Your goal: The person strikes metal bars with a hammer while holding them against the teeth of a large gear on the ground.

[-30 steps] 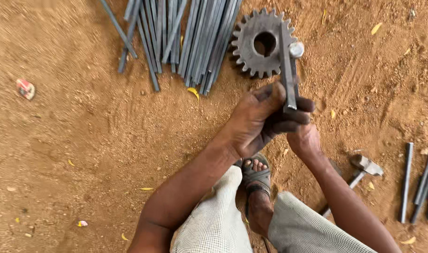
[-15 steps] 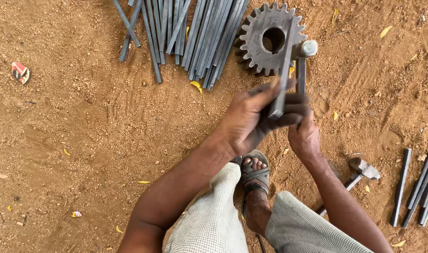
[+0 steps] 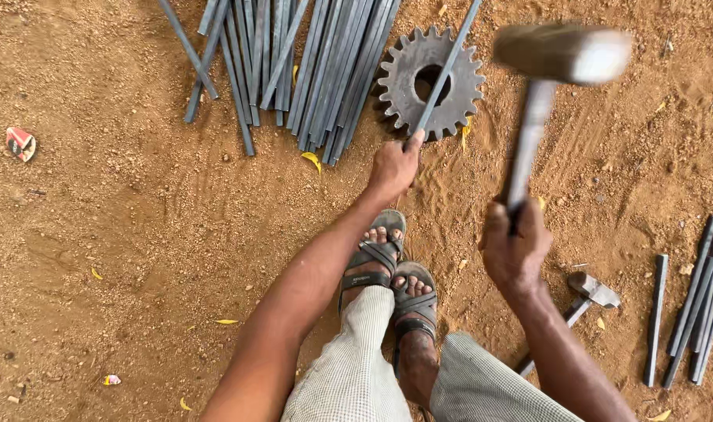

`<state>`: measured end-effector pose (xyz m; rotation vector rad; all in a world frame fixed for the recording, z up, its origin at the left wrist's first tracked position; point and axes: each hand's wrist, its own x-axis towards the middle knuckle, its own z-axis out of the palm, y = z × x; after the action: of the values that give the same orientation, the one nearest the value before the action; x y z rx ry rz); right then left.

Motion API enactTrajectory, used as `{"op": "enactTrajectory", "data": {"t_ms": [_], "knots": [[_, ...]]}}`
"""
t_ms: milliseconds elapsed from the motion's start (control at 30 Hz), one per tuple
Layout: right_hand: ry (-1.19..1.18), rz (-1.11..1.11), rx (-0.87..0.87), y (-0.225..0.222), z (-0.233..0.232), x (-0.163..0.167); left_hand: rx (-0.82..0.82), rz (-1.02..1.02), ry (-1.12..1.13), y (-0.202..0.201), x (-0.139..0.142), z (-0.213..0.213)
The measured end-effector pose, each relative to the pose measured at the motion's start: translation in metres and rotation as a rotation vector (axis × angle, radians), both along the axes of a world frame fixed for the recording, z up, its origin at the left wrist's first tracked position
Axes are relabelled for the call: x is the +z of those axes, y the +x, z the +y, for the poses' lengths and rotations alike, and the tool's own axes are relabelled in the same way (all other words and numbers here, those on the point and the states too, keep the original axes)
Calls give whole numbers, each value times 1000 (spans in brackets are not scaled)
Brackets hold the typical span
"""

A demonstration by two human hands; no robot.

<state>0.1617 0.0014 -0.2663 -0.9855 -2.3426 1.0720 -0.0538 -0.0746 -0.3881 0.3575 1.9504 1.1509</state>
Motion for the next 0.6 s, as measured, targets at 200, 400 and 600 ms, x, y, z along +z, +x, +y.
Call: {"op": "enactTrajectory", "data": {"t_ms": [200, 400, 600], "knots": [[35, 660, 198, -32, 36, -31, 8, 46, -57, 6, 15, 9], [-238, -444, -71, -35, 15, -47, 56, -27, 27, 17, 19, -1], [446, 330, 24, -36, 43, -35, -31, 41, -23, 40, 3, -48]]}}
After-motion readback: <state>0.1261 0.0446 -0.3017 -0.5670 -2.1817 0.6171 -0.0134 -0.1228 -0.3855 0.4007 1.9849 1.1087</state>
